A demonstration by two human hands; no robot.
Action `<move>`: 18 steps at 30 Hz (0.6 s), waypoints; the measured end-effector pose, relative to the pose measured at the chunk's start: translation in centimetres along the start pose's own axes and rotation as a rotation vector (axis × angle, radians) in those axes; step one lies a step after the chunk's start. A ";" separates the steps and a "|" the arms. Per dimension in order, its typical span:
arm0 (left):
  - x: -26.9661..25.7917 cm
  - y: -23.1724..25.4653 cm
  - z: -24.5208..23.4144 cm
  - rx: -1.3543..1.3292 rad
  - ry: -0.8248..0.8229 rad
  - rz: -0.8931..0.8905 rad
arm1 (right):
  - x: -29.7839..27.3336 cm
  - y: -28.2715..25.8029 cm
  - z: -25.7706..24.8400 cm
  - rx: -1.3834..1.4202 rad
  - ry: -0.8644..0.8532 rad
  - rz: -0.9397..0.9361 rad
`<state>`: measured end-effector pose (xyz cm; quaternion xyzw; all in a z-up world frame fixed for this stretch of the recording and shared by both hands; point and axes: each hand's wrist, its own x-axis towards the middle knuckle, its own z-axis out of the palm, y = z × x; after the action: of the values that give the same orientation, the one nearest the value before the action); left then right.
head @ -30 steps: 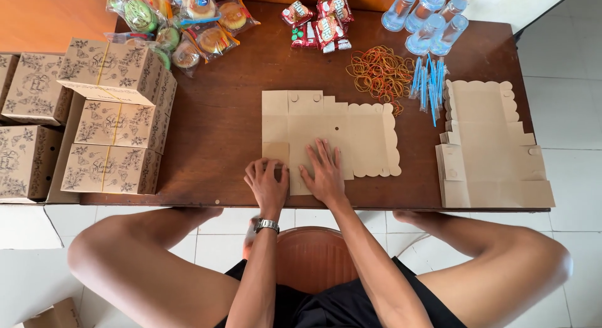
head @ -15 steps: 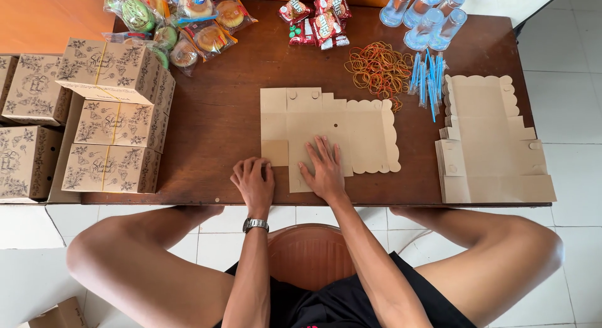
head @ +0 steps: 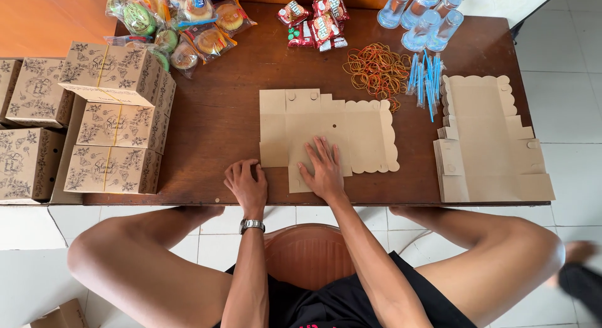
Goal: Folding cardboard boxes and filling them with snacks and water bottles.
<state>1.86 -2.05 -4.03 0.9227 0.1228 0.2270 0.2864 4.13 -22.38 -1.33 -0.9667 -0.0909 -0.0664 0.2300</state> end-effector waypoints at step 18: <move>0.5 3.9 -2.1 -0.089 -0.550 0.374 | -0.8 2.2 1.6 0.275 0.460 -0.061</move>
<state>1.65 -4.06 -0.03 0.9426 -0.1403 0.0234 0.3021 3.92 -23.68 -3.78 -0.8827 -0.0733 -0.2783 0.3715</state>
